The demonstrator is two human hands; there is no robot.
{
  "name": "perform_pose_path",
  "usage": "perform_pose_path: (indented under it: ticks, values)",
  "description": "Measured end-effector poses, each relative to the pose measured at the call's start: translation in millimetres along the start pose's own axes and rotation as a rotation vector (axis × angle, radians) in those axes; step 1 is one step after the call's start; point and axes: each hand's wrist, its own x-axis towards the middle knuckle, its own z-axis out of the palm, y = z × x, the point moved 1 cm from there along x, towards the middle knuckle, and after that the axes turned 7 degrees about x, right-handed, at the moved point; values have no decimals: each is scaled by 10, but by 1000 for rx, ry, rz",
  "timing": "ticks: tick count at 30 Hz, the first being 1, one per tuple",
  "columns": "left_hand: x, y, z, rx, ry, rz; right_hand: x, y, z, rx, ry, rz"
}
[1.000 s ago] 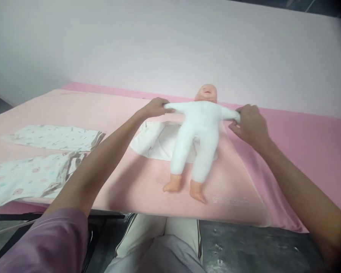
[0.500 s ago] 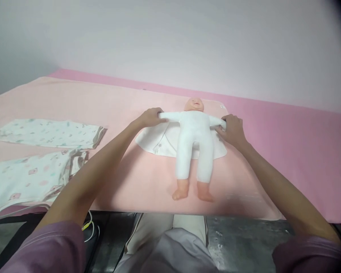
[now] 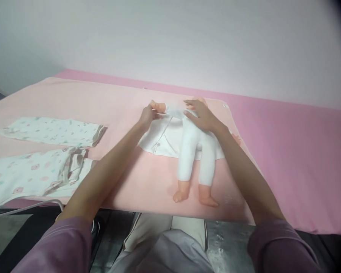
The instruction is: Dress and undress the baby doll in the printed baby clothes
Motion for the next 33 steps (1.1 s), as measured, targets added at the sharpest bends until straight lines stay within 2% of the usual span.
perform_pose_path:
  ticks: [2,5,7,9,13,15,20,26,29,33]
  values:
    - [-153,-24,133,65,60,132,261,-12,188,60,-146,-4]
    - [-343,-86,254,329,-15,226,397,50,364,28,-271,37]
    - [-401,-150,279,604,-58,223,365,91,383,11,-255,44]
    - [-419,-213,277,812,-41,204,309,115,359,18,-240,29]
    - [-437,-270,255,935,-50,149,274,128,322,33,-270,2]
    - [-451,-253,243,967,-69,154,284,125,316,69,-239,-1]
    - [-431,-196,203,913,-75,147,267,117,257,216,-181,81]
    - [-329,-283,114,573,89,79,286,95,210,184,-198,137]
    - [-302,-322,94,441,109,96,380,60,282,71,-232,145]
    - [-302,-283,107,461,112,171,619,-38,516,-103,-273,161]
